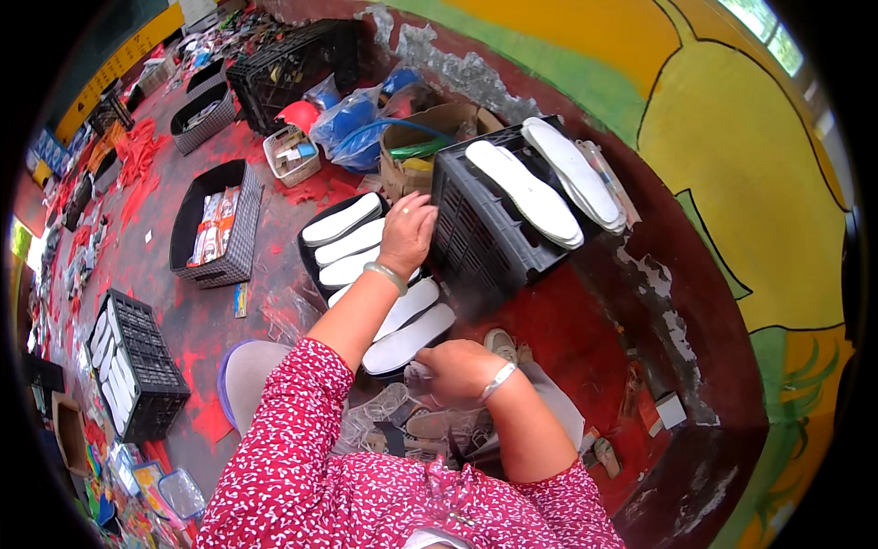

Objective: The person picks up white shoe insoles one by one, wipes both sides with a grey cloth, and stacks them in a black plastic crate.

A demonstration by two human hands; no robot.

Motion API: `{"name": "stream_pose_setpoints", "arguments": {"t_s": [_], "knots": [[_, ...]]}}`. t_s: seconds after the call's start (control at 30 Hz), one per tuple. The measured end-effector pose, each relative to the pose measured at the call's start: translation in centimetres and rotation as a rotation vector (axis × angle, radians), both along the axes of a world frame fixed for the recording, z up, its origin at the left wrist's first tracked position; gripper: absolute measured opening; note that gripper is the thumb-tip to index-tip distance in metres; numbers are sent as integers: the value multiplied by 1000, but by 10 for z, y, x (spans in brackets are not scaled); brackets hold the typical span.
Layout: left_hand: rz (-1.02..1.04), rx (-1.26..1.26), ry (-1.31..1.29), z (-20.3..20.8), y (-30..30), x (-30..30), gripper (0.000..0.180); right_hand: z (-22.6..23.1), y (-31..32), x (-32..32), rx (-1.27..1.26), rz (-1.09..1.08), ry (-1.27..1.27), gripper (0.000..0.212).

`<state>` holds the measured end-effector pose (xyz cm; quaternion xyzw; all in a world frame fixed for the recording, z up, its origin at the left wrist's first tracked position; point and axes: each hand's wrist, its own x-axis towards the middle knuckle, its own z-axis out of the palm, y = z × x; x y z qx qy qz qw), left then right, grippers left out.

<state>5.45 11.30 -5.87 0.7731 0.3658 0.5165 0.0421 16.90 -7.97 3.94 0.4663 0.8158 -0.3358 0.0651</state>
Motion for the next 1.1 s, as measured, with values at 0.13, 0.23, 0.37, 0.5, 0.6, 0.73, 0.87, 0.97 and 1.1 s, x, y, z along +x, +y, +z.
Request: {"name": "stream_pose_setpoints", "arguments": {"t_s": [0.13, 0.23, 0.37, 0.5, 0.6, 0.73, 0.87, 0.97, 1.1], "knots": [[-342, -17, 310, 85, 3, 55, 27, -3, 4, 7, 96, -13, -11, 35], [-432, -56, 655, 105, 15, 92, 57, -19, 5, 10, 207, -86, 0, 22], [-437, -214, 910, 116, 27, 127, 75, -22, 4, 14, 231, -86, 54, 21], [-440, -352, 1015, 126, 29, 145, 80, -19, 3, 15, 202, -104, 59, 24], [-450, -356, 1017, 121, 37, 145, 80, -15, 2, 14, 190, -101, 82, 25], [-533, -426, 967, 118, 53, 147, 72, -11, 1, 14, 201, -113, 102, 26], [-600, -576, 855, 107, 71, 145, 53, -8, 1, 11, 197, -102, 83, 27], [-664, -544, 766, 96, 72, 144, 39, -12, 2, 10, 221, -106, 96, 27], [-589, -178, 687, 91, 53, 144, 29, -17, 3, 10, 244, -104, 94, 27]]}}
